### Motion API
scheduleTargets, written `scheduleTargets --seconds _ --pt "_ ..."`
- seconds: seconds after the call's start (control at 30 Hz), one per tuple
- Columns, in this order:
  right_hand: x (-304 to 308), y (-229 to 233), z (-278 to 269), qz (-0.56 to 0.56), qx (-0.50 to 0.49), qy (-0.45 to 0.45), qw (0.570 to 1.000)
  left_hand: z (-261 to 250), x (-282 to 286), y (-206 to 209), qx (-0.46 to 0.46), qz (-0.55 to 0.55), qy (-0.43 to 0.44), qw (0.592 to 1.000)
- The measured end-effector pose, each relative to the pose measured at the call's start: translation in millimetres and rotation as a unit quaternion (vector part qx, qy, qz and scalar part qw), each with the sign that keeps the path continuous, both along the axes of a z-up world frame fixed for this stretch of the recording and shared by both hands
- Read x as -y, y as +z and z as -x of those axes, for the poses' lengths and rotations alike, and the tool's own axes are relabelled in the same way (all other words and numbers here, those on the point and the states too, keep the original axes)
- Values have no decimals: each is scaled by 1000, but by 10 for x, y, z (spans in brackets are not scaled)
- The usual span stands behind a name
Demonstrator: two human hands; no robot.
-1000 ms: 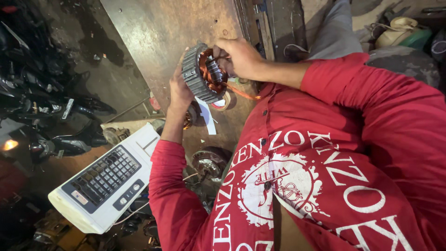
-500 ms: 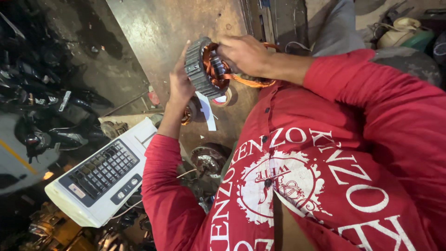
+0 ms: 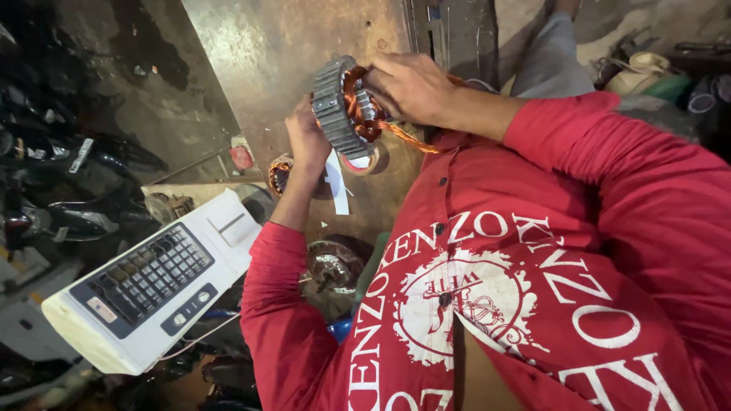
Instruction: The person winds copper wire around a motor stator core by hand, repeatedly looping the wire through the slots. The person holds the stator with one hand and guides the wire with the other, continuing the winding process.
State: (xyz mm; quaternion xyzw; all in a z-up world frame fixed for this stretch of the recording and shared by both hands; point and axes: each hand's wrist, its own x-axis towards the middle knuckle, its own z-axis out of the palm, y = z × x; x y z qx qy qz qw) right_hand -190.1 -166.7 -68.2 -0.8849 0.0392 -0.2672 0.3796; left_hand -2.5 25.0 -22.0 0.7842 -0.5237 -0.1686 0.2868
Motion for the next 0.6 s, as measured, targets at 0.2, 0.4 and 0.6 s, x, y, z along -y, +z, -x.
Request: scheduleTargets --seconds 0.2,0.4,0.6 --pt "92 146 -28 -23 -12 27 999 -48 55 -94 -37 -28 3 999" --pt "34 265 19 -66 49 -30 996 -5 -23 -43 50 78 -18 996" --pt "-148 426 -46 -227 -138 -34 963 -81 -222 -226 -49 28 134 989"
